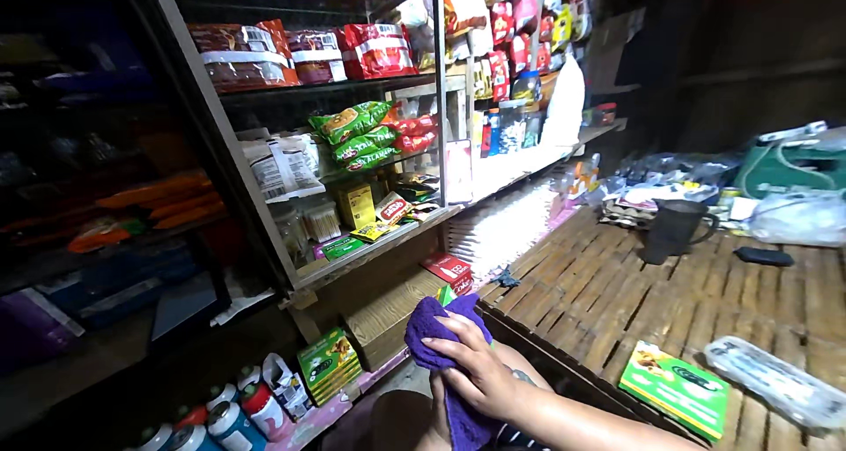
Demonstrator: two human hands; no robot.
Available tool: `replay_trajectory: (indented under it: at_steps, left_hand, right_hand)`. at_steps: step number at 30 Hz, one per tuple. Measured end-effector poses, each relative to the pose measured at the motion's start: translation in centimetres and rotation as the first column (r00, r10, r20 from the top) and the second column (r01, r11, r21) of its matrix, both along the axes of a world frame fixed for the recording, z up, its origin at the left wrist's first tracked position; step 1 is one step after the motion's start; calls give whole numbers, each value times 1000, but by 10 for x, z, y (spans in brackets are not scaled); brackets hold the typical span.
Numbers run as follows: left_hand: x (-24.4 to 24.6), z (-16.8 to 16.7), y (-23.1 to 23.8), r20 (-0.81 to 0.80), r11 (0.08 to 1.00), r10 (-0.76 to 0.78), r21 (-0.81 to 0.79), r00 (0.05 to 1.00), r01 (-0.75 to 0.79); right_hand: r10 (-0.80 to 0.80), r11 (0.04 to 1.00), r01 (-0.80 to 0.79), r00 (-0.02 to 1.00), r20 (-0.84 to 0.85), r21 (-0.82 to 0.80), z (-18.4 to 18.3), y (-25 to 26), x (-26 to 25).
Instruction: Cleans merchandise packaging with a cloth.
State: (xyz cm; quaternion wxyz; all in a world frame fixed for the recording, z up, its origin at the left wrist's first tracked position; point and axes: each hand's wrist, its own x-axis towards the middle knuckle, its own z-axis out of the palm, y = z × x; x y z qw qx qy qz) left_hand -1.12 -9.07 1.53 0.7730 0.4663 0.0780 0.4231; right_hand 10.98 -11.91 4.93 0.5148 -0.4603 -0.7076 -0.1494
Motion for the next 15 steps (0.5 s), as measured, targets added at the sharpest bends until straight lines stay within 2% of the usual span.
replay_trajectory:
  at_steps: [3,6,12,15]
  left_hand:
    - [9,-23,15,58,997,-76,-2,995,76]
    - [11,-19,14,138,987,-128,-74,982,139]
    - [9,4,10,199,985,-55,-148,979,85]
    - [7,12,9,158,993,71,-105,985,-55]
  right_hand:
    - [10,1000,-9,999,-43,25,-1,-1,-2]
    - [20,996,-16,999,-40,88,-11,4,0]
    - [35,992,-36,999,15,124,-21,4,-5]
    - [43,992,-47,998,35,120,-21,2,-7]
